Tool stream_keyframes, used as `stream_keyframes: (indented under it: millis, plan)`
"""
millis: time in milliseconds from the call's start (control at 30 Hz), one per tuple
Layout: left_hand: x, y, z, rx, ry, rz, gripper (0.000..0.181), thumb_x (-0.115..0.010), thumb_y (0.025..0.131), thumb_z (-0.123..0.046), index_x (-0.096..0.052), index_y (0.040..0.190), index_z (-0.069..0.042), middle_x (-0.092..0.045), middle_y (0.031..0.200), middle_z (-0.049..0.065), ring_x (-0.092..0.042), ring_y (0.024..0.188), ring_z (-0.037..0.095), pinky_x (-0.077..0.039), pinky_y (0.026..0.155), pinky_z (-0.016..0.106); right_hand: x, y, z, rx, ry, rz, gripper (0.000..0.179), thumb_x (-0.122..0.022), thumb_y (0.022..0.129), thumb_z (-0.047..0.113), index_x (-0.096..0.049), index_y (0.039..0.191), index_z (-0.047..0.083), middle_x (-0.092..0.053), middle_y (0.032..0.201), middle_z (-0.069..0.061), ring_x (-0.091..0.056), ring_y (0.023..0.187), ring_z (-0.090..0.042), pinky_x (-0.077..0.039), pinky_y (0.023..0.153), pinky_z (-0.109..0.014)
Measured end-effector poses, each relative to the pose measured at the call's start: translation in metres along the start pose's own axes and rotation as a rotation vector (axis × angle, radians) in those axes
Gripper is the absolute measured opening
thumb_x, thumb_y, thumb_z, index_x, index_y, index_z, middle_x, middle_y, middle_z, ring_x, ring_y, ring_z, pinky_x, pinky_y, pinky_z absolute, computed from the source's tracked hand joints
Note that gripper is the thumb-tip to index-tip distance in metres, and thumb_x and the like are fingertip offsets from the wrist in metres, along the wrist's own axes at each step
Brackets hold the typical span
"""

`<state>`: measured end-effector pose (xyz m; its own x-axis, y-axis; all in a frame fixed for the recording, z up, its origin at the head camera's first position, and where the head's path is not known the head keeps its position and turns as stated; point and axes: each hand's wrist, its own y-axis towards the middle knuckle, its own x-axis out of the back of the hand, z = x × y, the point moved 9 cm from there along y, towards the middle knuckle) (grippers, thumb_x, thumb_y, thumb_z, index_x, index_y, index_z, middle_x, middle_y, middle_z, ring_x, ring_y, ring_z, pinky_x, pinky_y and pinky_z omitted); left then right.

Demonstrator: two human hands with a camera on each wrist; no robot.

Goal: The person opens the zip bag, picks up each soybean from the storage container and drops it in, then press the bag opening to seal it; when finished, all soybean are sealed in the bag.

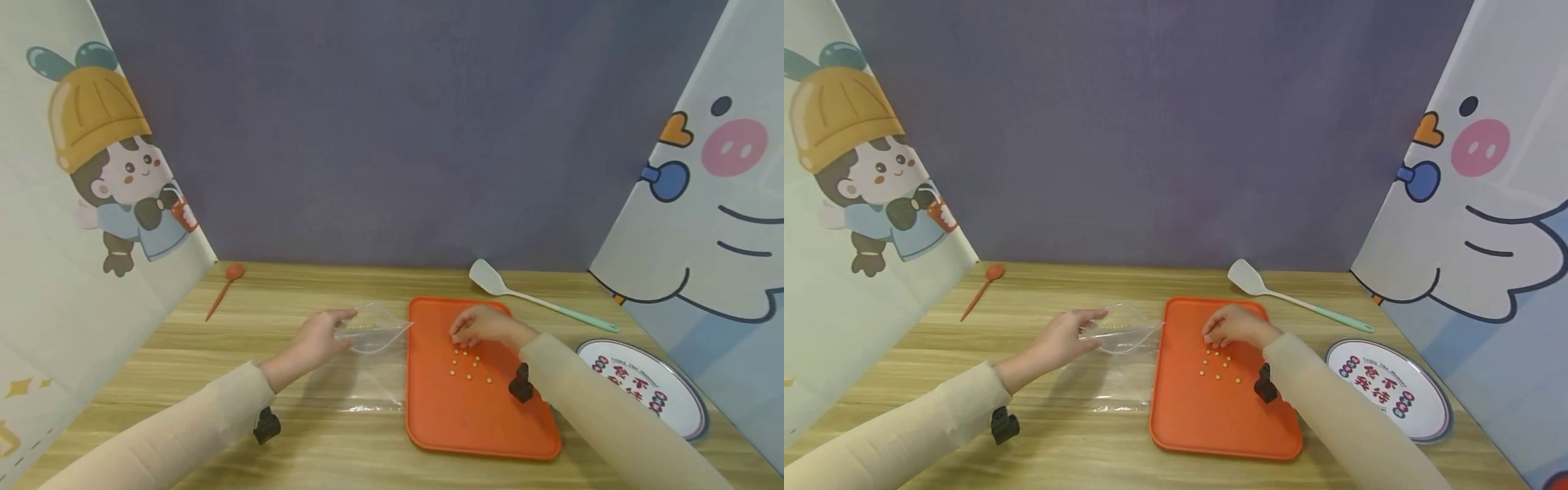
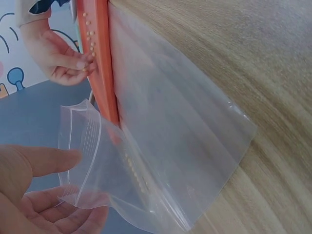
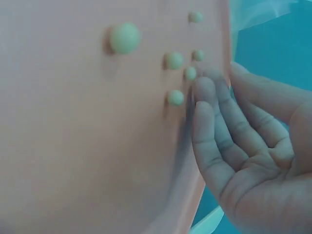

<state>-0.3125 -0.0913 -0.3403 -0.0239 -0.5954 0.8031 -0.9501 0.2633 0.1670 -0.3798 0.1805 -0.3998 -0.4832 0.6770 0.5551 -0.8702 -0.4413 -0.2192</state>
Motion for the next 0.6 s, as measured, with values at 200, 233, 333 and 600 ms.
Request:
stream_keyframes:
  millis: [200, 233, 333, 600]
  plan:
    - [0.0, 0.0, -0.001, -0.008, 0.002, -0.002, 0.058, -0.074, 0.078, -0.003, -0.056, 0.133, -0.002, -0.06, 0.133, 0.016, -0.061, 0.114, 0.036, -0.054, 0.096, 0.046, 0.002, 0.001, 0.008, 0.015, 0.074, -0.005, 0.021, -0.067, 0.087, 0.005, -0.065, 0.104, -0.008, -0.074, 0.091, -0.008, -0.068, 0.076, -0.015, -0.06, 0.073, -0.032]
    - [0.0, 0.0, -0.001, -0.01, 0.003, -0.003, 0.058, -0.074, 0.078, -0.003, -0.055, 0.133, -0.002, -0.06, 0.134, 0.016, -0.061, 0.114, 0.036, -0.054, 0.096, 0.046, 0.003, 0.001, 0.01, 0.021, 0.088, -0.018, 0.023, -0.068, 0.087, 0.006, -0.065, 0.105, -0.008, -0.074, 0.09, -0.007, -0.068, 0.076, -0.016, -0.06, 0.074, -0.033]
    - [0.0, 0.0, -0.002, -0.015, 0.009, -0.006, 0.058, -0.074, 0.078, -0.003, -0.056, 0.133, -0.002, -0.06, 0.133, 0.015, -0.061, 0.114, 0.035, -0.054, 0.096, 0.046, 0.005, 0.0, 0.02, 0.051, 0.107, -0.053, 0.026, -0.068, 0.088, 0.007, -0.063, 0.108, -0.01, -0.073, 0.09, -0.006, -0.068, 0.08, -0.019, -0.06, 0.077, -0.038]
    - [-0.001, 0.001, -0.002, -0.014, 0.02, -0.005, 0.058, -0.074, 0.079, -0.004, -0.056, 0.134, -0.003, -0.06, 0.133, 0.015, -0.061, 0.114, 0.035, -0.054, 0.096, 0.046, -0.005, -0.004, 0.054, 0.132, 0.131, -0.098, 0.028, -0.07, 0.087, 0.01, -0.064, 0.108, -0.008, -0.073, 0.099, -0.01, -0.069, 0.09, -0.023, -0.058, 0.087, -0.044]
